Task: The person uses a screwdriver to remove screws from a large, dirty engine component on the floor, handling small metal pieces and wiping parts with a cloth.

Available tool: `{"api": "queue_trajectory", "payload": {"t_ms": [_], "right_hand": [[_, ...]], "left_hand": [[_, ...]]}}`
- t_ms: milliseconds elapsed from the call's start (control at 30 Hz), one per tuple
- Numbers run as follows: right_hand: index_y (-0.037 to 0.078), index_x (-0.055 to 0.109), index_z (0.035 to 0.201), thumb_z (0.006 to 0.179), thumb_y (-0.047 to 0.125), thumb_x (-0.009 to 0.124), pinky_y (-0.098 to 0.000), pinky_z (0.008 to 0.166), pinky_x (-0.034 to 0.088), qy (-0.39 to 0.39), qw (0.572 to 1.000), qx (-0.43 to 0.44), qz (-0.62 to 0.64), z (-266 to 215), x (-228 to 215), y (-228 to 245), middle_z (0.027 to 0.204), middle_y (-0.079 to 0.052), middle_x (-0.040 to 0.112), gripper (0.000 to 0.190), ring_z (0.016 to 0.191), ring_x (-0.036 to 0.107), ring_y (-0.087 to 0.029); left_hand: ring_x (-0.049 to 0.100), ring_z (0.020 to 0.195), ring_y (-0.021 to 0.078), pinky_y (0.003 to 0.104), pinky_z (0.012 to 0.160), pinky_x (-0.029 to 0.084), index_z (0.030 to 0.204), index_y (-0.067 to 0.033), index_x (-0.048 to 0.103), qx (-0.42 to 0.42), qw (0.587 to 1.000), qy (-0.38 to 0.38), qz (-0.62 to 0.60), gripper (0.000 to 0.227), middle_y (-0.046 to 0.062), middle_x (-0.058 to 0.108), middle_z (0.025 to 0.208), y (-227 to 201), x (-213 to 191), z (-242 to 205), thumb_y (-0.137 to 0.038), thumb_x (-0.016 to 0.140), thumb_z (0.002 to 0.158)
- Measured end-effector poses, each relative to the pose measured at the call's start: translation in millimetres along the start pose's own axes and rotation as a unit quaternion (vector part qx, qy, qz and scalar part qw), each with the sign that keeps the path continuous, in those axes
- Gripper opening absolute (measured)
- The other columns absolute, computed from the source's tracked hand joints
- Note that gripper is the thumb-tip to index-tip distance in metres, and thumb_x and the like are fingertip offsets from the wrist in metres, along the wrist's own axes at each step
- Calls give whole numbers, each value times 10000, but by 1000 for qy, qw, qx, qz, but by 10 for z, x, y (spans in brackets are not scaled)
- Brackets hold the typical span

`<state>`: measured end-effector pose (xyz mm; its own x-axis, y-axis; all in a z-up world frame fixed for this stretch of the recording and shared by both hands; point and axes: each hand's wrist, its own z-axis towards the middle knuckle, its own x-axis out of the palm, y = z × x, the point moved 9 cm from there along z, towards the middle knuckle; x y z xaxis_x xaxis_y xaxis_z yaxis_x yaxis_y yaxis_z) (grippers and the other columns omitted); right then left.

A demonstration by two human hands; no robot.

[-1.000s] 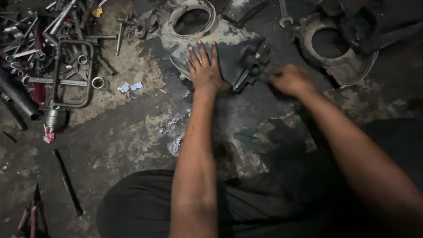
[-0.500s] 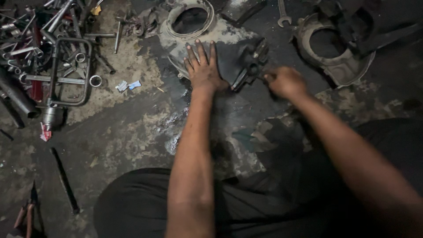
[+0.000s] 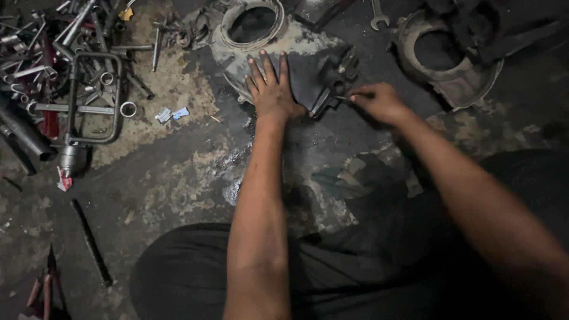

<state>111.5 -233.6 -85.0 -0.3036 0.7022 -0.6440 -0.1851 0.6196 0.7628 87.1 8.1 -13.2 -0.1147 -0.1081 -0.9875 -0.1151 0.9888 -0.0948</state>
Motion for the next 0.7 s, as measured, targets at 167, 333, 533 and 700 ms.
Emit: {"api": "queue_trajectory", "payload": {"t_ms": [167,333,533,700], "right_hand": [[206,752,1226,940,361,687,-440,926,530,6,991,80,-107,-173,-33,139,1131,-146,744,332,1031,712,-324],[241,764,1236,962,379,686,-454,957,523,-21,983,59,-175,-250,-85,307,1141,-147,752,316,1061,698,-345],[274,731,1225,945,435,665,-439,968,499,25,975,199,-93,-243,-172,70,1191,-96,719,330,1101,685,-310],[252,785,1204,958,445,682,-456,983,491,-51,967,137,-210,-205,-291,7,1160,-145,740,329,1125,654,-360]], "left_hand": [[-123,1551,503,627,1257,53,1650,-229,-3,-2,1000,6,-3,1537,230,-114,1697,9,35,24,-599,941,494],[-125,1546,511,635,1256,53,1653,-222,-10,-1,1000,8,-1,1527,241,-119,1695,2,40,41,-590,938,514],[-115,1544,504,622,1253,52,1641,-227,3,3,1000,1,-8,1549,231,-105,1687,16,68,81,-570,950,464],[-74,1553,515,640,1253,74,1651,-211,59,9,999,-33,-4,1499,246,-65,1701,32,67,40,-542,946,489]]}}
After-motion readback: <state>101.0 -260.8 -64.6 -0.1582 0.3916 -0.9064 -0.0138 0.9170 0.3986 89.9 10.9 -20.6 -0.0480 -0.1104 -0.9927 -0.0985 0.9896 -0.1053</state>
